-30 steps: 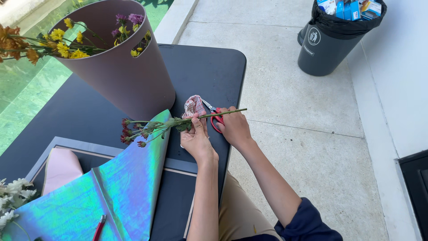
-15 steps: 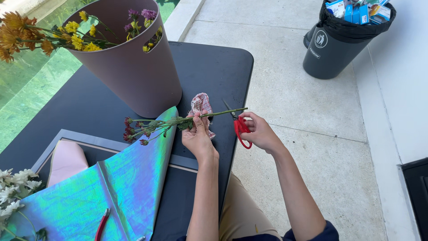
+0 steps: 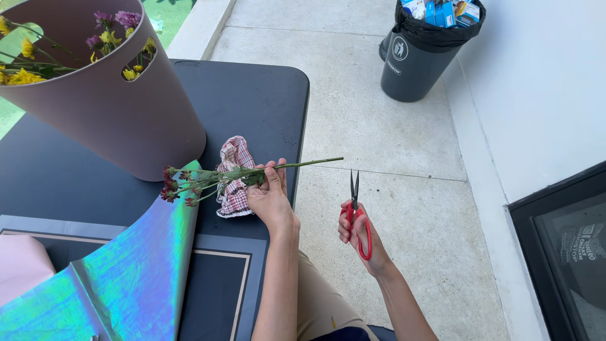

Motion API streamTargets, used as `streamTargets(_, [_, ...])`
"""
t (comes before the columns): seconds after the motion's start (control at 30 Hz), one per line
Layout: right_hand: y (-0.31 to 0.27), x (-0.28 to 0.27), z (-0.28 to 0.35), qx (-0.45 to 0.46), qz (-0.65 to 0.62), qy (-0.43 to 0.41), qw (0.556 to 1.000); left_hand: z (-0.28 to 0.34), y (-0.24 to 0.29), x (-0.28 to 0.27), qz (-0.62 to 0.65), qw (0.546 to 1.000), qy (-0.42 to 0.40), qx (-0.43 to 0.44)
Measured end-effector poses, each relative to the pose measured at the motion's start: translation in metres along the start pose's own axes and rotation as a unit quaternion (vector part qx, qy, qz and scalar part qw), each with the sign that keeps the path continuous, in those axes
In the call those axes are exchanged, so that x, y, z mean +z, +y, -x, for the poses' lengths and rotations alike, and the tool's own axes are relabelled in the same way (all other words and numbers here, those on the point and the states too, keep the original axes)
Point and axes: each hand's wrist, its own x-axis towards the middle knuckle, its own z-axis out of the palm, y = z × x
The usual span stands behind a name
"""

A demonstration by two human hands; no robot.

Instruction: The person arranges flowers on a table by cutting stems with scissors and tape-securing them onto a wrapping sheet.

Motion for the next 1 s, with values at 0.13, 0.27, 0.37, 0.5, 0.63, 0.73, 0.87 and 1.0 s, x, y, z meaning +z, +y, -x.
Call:
streamTargets(0.13, [-0.010,0.003,-0.001,0.019,0.068,0.005,0.997,-0.001,-0.005,-0.002,-0.004,1.000,-0.003,-0.001])
streamTargets(0.27, [-0.013,0.003,-0.008,0.016,0.027,0.050,0.998,0.002,-0.010,-0.003,0.001,1.000,-0.012,0.001])
streamTargets(0.37, [-0.014,0.004,-0.009,0.013,0.017,0.055,0.998,0.003,-0.013,-0.005,0.003,1.000,-0.017,0.004])
streamTargets(0.5, [-0.016,0.005,-0.010,0.006,0.026,0.065,0.998,0.000,-0.023,-0.009,0.007,1.000,-0.023,0.002])
streamTargets(0.63, [-0.014,0.002,-0.011,0.000,0.021,0.073,0.997,0.002,-0.026,-0.010,0.010,1.000,-0.025,0.001])
streamTargets(0.73, [-0.012,0.001,-0.012,-0.003,0.016,0.077,0.997,0.002,-0.029,-0.011,0.011,1.000,-0.029,0.003])
streamTargets(0.87, [-0.012,0.001,-0.011,-0.006,0.024,0.086,0.996,0.006,-0.025,-0.008,0.002,1.000,-0.029,0.000])
streamTargets(1.0, [-0.011,0.001,-0.011,-0.005,0.020,0.092,0.996,0.006,-0.026,-0.010,-0.003,1.000,-0.029,0.002])
